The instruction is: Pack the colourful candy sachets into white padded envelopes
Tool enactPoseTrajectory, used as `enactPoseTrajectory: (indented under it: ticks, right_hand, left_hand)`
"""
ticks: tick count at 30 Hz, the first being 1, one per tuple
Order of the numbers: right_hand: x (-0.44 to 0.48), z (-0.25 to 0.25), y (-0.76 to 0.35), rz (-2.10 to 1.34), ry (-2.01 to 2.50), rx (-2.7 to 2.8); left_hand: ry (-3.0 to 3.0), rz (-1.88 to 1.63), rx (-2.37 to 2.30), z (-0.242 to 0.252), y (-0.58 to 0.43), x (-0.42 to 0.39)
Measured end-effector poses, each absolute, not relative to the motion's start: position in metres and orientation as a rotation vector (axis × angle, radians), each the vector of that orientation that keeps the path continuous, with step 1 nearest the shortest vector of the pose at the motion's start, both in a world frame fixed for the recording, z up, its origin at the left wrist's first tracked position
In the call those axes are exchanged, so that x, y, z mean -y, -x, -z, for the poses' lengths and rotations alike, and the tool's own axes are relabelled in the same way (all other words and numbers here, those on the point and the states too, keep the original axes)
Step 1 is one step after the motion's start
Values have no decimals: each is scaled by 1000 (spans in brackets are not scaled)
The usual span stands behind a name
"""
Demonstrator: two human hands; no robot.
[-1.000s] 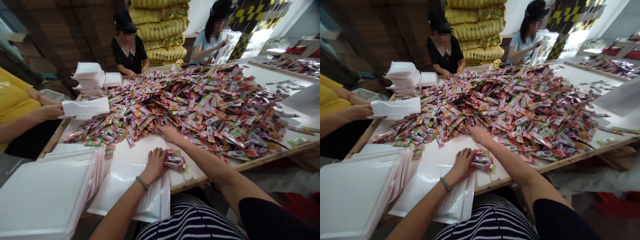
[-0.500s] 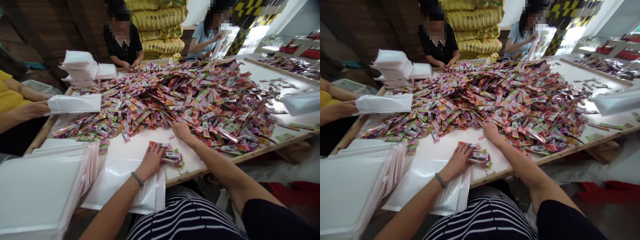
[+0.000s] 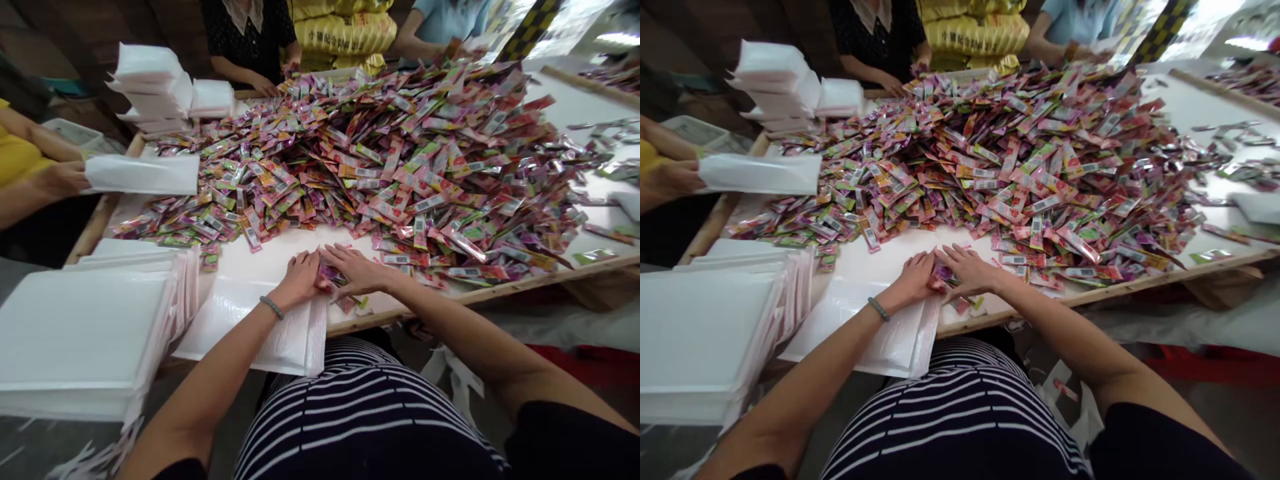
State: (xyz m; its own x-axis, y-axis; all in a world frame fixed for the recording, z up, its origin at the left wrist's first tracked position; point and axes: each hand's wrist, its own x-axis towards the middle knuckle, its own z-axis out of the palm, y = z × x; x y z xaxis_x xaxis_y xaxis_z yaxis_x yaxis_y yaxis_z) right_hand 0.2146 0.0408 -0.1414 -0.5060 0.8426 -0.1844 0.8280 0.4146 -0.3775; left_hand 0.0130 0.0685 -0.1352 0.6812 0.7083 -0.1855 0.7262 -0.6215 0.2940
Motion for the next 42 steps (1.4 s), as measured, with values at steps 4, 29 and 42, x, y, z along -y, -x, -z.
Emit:
enactPoseTrajectory:
  ticks: [4,29,42]
  right_hand:
    - [-31,149,-203,-539,1554,2687]
    - [25,123,-181,-412,1028,2558]
    - [11,123,-137,-71,1087,2746]
  left_hand:
    - [-2540,103,-1173,92,-5,-56]
    - [-2356,289,-1913,77,14,60]
    - [-2269,-180,-1532,86,0,53]
